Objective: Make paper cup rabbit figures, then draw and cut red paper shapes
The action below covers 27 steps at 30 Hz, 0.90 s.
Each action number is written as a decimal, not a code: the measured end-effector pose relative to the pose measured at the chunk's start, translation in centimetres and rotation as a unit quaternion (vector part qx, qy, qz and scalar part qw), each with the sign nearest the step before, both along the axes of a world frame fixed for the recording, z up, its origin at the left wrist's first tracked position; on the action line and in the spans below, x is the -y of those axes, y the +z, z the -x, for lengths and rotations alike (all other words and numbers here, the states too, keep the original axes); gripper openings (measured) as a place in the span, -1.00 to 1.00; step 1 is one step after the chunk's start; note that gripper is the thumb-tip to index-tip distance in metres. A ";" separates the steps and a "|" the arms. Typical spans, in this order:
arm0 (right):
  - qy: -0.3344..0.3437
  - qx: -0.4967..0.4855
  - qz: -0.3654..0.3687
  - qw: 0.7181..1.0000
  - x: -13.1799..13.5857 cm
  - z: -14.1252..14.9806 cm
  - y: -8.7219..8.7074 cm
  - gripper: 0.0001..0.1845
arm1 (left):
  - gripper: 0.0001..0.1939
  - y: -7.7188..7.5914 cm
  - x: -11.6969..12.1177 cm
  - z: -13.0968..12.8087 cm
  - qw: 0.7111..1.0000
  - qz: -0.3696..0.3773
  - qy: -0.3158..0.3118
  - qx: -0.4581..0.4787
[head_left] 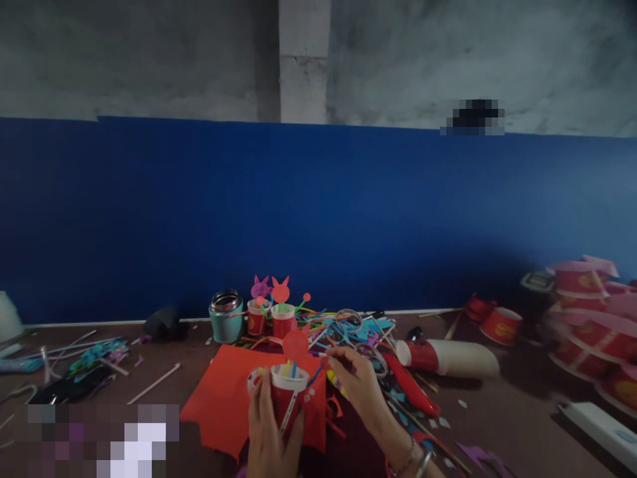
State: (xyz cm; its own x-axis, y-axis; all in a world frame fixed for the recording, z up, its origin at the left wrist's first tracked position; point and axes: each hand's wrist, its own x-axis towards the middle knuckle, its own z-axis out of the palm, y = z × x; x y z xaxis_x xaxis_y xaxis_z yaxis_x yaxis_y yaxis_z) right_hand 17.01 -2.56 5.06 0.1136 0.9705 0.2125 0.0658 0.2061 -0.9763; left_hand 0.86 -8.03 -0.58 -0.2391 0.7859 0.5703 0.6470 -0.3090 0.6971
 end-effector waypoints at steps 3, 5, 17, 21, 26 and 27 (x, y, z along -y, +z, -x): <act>-0.003 -0.003 0.008 1.000 0.2 0.2 0.3 -0.80 | -0.33 -0.2 0.1 -0.2 1.000 -0.001 -0.004 0.007; 0.005 -0.002 0.017 1.000 0.3 0.3 0.3 -0.82 | -0.32 -0.3 0.1 -0.3 1.000 -0.001 -0.008 0.004; 0.025 -0.010 0.014 1.000 -0.2 0.2 -0.2 -0.82 | -0.30 -0.9 0.1 -0.3 1.000 -0.006 -0.012 0.006; 0.028 -0.016 0.035 0.999 0.0 0.3 0.0 -0.83 | -0.29 -0.8 0.1 -0.3 1.000 -0.009 -0.015 -0.004; 0.037 -0.076 0.018 0.996 0.1 0.3 0.0 -0.72 | -0.29 -0.7 0.2 -0.4 1.000 -0.016 -0.015 -0.006; 0.035 -0.079 0.005 0.996 0.1 0.3 0.0 -0.71 | -0.28 -0.7 0.2 -0.5 1.000 -0.020 -0.017 -0.007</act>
